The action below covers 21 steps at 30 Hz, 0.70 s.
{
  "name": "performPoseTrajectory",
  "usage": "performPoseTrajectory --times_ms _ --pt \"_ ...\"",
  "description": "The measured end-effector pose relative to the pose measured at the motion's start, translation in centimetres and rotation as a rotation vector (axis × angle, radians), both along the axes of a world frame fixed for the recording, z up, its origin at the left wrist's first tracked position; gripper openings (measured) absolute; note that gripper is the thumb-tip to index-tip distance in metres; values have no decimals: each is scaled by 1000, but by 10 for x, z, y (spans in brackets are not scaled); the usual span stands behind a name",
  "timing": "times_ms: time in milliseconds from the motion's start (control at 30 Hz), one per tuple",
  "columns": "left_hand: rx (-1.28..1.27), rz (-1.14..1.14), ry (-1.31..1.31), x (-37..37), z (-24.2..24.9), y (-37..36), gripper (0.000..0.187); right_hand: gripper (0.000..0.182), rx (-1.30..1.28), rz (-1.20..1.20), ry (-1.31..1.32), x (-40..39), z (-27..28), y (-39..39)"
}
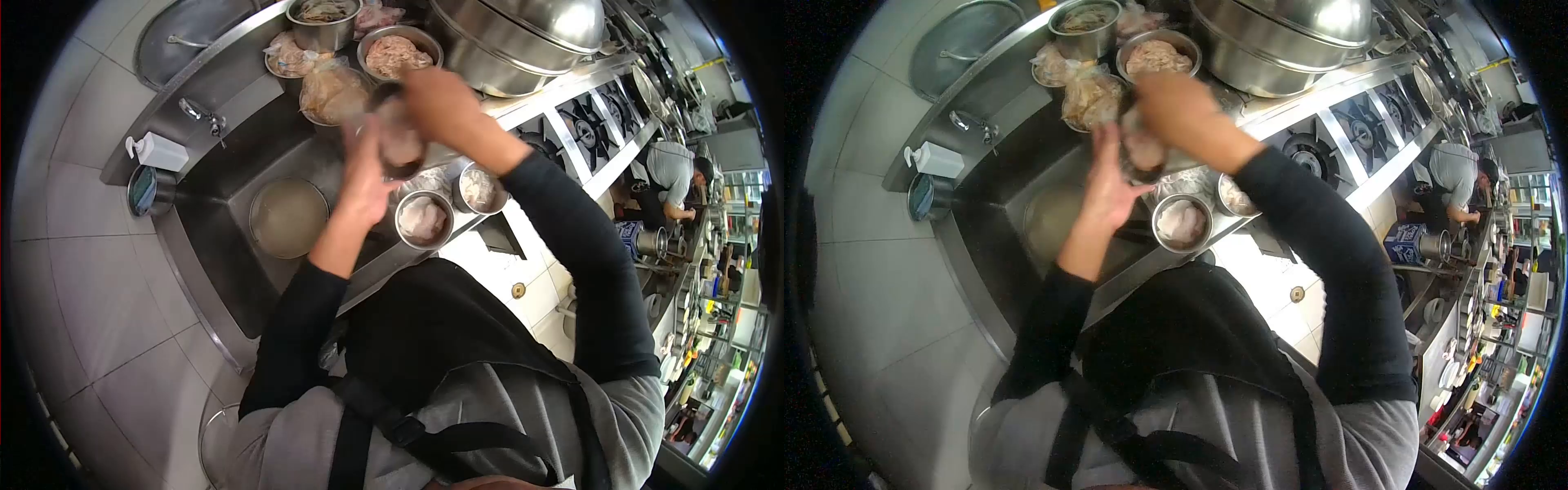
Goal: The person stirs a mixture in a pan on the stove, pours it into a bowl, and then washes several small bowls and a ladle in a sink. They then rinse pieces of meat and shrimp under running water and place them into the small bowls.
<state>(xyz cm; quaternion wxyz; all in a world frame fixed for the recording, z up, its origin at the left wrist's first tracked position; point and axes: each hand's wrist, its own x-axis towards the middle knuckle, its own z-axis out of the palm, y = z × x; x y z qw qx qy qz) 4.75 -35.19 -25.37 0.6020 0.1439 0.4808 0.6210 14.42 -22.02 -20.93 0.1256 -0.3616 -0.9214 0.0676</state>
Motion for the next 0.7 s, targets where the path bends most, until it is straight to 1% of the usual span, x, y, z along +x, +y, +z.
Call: performPoseTrajectory --times_ms 33,67,100,133,167,200,233,267,300,333,367,400,467,500,567,633,667,700 --pt "-59 57 -26 -16 -17 -3 95 25 25 105 44 -25 2 -16" --pt "-3 60 -132 -37 -43 -13 84 25 -139 195 -126 -50 37 -46" --pt "57 65 -234 -56 -63 -22 74 21 -55 216 -90 -80 21 -60" --pt "145 88 -248 -71 -67 -29 66 14 6 309 -255 -108 23 -77" --pt "231 111 -261 -80 -70 -37 59 14 -15 387 -228 -131 20 -92" --pt "207 285 -274 -87 -78 -43 48 15 -31 465 -201 -152 14 -104" --pt "199 347 -363 -101 -96 -52 51 18 -47 519 -199 -170 12 -118" --pt "159 358 -359 -102 -87 -62 52 22 -68 576 -202 -185 7 -132" --pt "119 371 -359 -101 -78 -70 54 22 -65 586 -195 -197 -3 -146" --pt "121 382 -353 -111 -85 -78 54 21 74 656 -190 -209 -16 -159" --pt "169 449 -743 -127 -97 -87 54 20 215 723 -182 -218 -24 -171" --pt "222 502 -1136 -136 -98 -92 54 20 221 733 -176 -226 -25 -180" --pt "238 513 -869 -135 -100 -105 54 30 128 797 -353 -239 -31 -196" --pt "250 527 -774 -132 -98 -110 54 30 128 806 -355 -247 -44 -203" --pt "266 576 -609 -123 -94 -117 53 34 -60 742 -312 -253 -62 -213" --pt "280 661 -424 -117 -91 -118 53 37 -28 768 -335 -253 -71 -217" --pt "287 715 -282 -115 -88 -116 53 38 28 799 -359 -249 -68 -217" --pt "148 746 75 -106 -88 -118 52 40 94 835 -377 -244 -63 -217"
